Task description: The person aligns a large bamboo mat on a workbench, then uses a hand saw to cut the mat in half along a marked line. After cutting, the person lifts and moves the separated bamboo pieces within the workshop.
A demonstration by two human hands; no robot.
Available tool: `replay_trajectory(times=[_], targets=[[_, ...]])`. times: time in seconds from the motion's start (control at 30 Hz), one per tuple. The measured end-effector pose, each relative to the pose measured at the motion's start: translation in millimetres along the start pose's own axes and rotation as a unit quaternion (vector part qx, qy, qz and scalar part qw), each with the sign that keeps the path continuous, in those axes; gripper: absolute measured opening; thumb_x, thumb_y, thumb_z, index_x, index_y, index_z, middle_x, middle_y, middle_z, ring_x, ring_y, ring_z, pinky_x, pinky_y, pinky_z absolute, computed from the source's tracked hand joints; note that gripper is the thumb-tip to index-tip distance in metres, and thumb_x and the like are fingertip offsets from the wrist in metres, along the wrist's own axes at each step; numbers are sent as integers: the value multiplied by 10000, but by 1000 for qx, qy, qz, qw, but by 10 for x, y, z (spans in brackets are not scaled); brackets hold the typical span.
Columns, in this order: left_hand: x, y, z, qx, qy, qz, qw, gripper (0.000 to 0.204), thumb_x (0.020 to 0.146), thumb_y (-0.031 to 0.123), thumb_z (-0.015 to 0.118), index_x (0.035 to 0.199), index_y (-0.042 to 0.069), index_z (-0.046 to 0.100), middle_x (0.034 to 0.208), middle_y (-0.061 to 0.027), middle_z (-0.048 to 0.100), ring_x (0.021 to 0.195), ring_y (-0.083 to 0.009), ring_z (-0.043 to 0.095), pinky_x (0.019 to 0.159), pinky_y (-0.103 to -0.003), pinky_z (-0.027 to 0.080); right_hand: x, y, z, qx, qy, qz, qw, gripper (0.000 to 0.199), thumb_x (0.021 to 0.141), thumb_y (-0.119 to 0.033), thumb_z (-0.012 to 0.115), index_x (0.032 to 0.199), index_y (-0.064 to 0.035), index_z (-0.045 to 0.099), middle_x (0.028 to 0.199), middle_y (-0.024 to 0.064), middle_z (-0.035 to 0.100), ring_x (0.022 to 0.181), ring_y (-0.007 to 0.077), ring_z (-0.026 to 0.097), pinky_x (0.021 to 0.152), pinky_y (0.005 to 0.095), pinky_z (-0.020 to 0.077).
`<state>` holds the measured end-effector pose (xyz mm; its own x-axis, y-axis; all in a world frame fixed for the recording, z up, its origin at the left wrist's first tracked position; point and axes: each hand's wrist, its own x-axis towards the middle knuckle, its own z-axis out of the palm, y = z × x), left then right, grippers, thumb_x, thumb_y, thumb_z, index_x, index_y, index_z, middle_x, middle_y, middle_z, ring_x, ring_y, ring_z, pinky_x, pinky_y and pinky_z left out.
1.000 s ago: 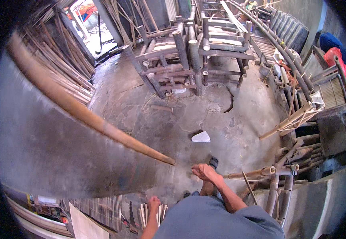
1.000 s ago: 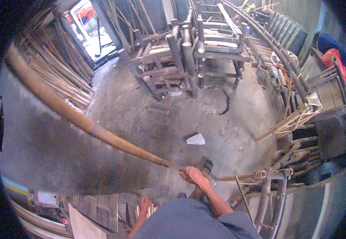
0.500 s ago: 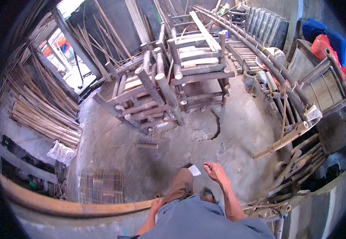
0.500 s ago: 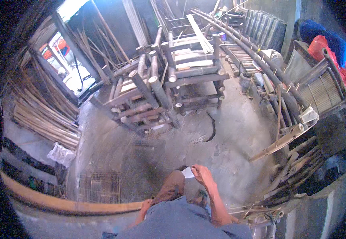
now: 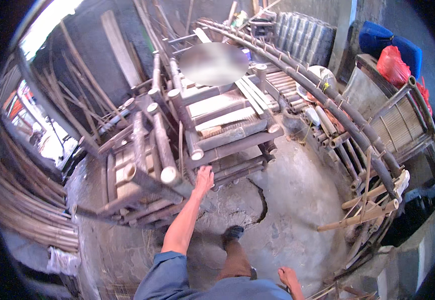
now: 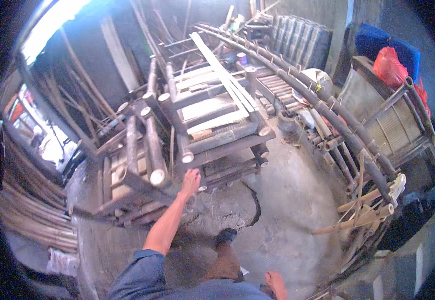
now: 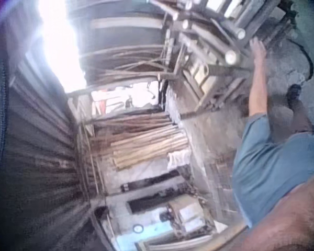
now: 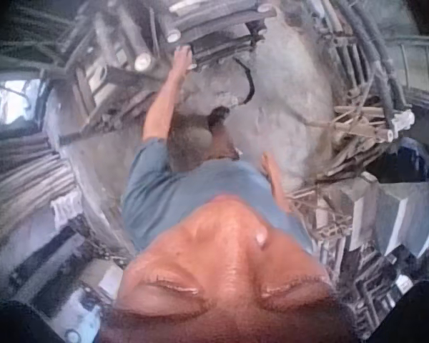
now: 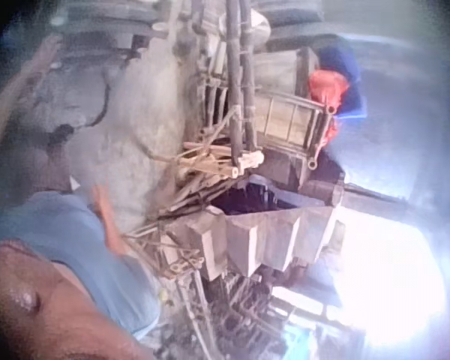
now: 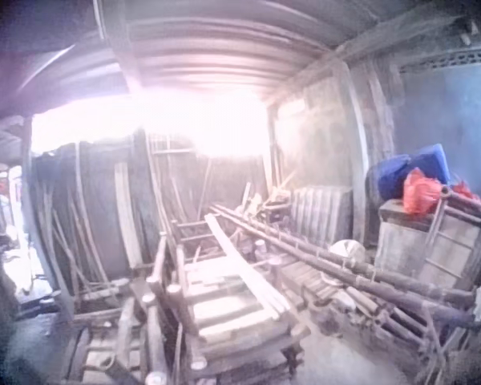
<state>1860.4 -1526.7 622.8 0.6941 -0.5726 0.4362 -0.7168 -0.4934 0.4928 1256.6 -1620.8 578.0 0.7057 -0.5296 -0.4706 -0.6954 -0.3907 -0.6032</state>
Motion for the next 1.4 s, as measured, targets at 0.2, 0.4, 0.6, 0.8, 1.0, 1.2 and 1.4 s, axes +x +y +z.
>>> replay_trajectory(times=[0.2, 0.4, 0.6, 0.8, 1.0, 1.2, 1.4], targets=[[1869, -512, 899, 113, -133, -38, 984, 513, 861, 72, 504, 1370, 18, 484, 1428, -282, 443, 1324, -429, 428, 1096, -489, 375, -289, -55, 573, -65, -2, 10, 998, 395, 908, -271, 587, 1277, -130, 590, 1224, 177, 615, 988, 373, 633, 833, 472, 505], [2577, -1652, 1520, 222, -114, 10, 968, 133, 885, 177, 483, 940, 89, 566, 1012, -150, 608, 974, -325, 595, 784, -501, 447, -284, -763, 815, 117, 110, 298, 941, 330, 970, -329, 508, 992, -68, 707, 799, 101, 719, 701, 196, 704, 660, 364, 551], [2605, -1967, 1697, 324, -241, 99, 910, 345, 824, 340, 643, 943, 17, 666, 1030, -178, 637, 1004, -345, 597, 927, -469, 454, -276, -1231, 845, 195, 174, 318, 911, 269, 930, -303, 558, 900, -69, 686, 875, 196, 680, 820, 412, 660, 704, 482, 523], [3009, -1950, 1118, 6, -233, 41, 971, 521, 856, 349, 646, 1144, -79, 573, 771, -176, 583, 694, -285, 560, 663, -433, 458, -48, -1289, 701, 175, 280, 237, 914, 226, 922, -220, 545, 819, -28, 608, 802, 224, 636, 788, 456, 619, 636, 511, 471], [1262, 52, 555, -282, -349, -195, 872, 242, 944, 277, 599, 918, 55, 507, 741, -7, 482, 632, -118, 436, 547, -288, 354, -494, -1056, 1031, 232, 362, 285, 857, 211, 915, -210, 526, 835, -40, 623, 819, 214, 651, 803, 443, 635, 649, 513, 484], [-1112, 2357, 77, -467, -408, -275, 735, 223, 966, 207, 560, 1100, 39, 498, 859, -53, 547, 750, -151, 517, 646, -295, 436, -946, -708, 673, 236, 367, 231, 870, 272, 938, -286, 514, 926, -48, 647, 934, 190, 680, 890, 428, 644, 757, 518, 520], [-2901, 4582, -5, -500, -660, -190, 527, 290, 920, 111, 587, 1184, 32, 497, 928, -68, 583, 782, -152, 573, 644, -279, 500, -2190, -285, -476, 418, 374, 161, 812, 508, 1025, -443, 444, 1310, -39, 561, 1181, 193, 655, 1119, 339, 612, 916, 429, 484]])
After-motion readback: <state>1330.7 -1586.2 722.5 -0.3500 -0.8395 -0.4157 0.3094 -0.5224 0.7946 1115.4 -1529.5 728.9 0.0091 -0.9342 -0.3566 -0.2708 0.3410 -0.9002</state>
